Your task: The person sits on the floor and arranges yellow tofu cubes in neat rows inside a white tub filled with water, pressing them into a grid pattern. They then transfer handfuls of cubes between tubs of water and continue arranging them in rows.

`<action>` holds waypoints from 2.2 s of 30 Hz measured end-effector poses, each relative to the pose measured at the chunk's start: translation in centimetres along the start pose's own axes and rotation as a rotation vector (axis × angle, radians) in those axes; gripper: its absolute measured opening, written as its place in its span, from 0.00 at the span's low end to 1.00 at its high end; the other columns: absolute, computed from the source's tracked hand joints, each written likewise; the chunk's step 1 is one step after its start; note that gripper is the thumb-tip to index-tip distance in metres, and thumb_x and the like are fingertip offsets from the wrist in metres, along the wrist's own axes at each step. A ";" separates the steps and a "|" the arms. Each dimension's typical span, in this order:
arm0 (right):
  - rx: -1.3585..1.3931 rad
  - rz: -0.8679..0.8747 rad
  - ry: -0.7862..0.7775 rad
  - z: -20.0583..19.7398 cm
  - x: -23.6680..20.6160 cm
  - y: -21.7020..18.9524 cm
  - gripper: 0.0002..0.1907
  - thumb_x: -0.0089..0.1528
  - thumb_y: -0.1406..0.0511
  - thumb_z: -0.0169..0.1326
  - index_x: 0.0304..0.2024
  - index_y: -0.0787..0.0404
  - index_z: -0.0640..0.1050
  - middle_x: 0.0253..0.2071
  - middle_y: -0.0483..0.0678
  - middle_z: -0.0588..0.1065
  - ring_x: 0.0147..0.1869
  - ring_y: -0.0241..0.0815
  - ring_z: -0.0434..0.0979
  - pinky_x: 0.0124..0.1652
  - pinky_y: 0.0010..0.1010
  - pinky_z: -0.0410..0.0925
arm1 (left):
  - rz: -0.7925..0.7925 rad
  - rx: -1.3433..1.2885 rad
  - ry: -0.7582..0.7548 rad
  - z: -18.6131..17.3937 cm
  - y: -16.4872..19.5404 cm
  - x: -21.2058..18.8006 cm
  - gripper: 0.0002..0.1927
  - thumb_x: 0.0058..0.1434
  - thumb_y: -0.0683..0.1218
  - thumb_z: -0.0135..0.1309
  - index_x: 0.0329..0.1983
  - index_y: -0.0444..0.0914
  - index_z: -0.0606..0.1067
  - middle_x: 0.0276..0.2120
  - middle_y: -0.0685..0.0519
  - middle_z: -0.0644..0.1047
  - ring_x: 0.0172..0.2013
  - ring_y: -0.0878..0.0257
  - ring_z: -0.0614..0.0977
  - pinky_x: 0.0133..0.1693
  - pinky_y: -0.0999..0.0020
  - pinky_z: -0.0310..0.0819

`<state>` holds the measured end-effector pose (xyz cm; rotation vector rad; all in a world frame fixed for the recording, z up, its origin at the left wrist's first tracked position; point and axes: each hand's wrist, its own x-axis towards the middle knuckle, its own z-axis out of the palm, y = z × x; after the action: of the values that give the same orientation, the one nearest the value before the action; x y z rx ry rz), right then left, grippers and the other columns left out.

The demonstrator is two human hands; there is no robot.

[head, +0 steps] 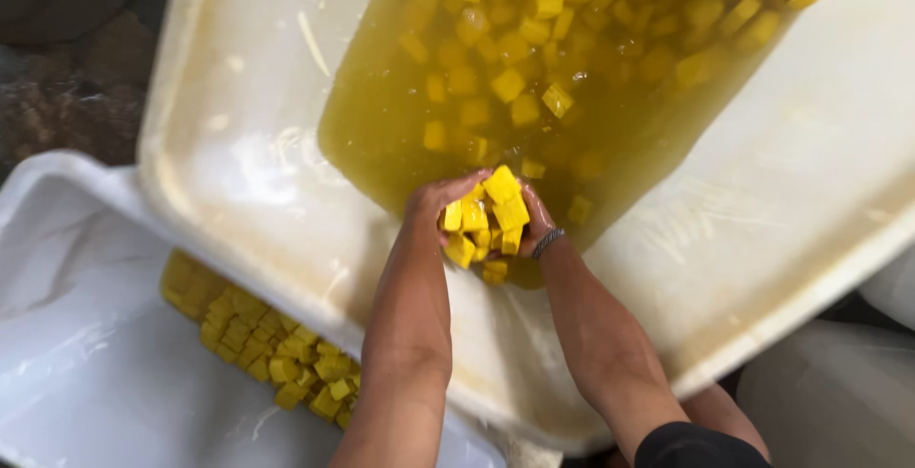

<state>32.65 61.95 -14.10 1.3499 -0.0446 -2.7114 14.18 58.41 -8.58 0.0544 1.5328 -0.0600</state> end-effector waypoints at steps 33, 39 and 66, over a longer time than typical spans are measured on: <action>-0.487 0.361 0.092 12.9 -2.9 35.7 0.41 0.57 0.34 0.46 0.65 0.47 0.72 0.64 0.49 0.73 0.66 0.58 0.71 0.55 0.71 0.63 | 0.178 -1.115 0.082 8.2 -47.2 -7.3 0.48 0.54 0.78 0.50 0.72 0.49 0.65 0.62 0.44 0.73 0.49 0.43 0.81 0.37 0.45 0.85; -0.098 0.041 0.084 13.2 -2.2 31.9 0.44 0.59 0.36 0.50 0.72 0.43 0.62 0.74 0.54 0.58 0.64 0.66 0.69 0.53 0.67 0.66 | 0.309 -1.622 0.206 8.7 -47.6 -5.7 0.36 0.62 0.67 0.50 0.69 0.48 0.63 0.49 0.43 0.76 0.33 0.49 0.81 0.30 0.52 0.82; -0.653 -0.680 1.422 -0.4 -8.9 -18.4 0.37 0.60 0.50 0.56 0.66 0.61 0.65 0.63 0.62 0.70 0.64 0.62 0.73 0.60 0.50 0.67 | 0.570 -0.249 1.059 -6.8 1.0 -7.0 0.32 0.59 0.60 0.54 0.56 0.32 0.75 0.54 0.33 0.77 0.57 0.39 0.77 0.59 0.48 0.70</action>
<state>36.70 81.26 -8.65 2.8155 1.3940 -1.1027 7.25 59.96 -1.86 0.3669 2.5023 0.7156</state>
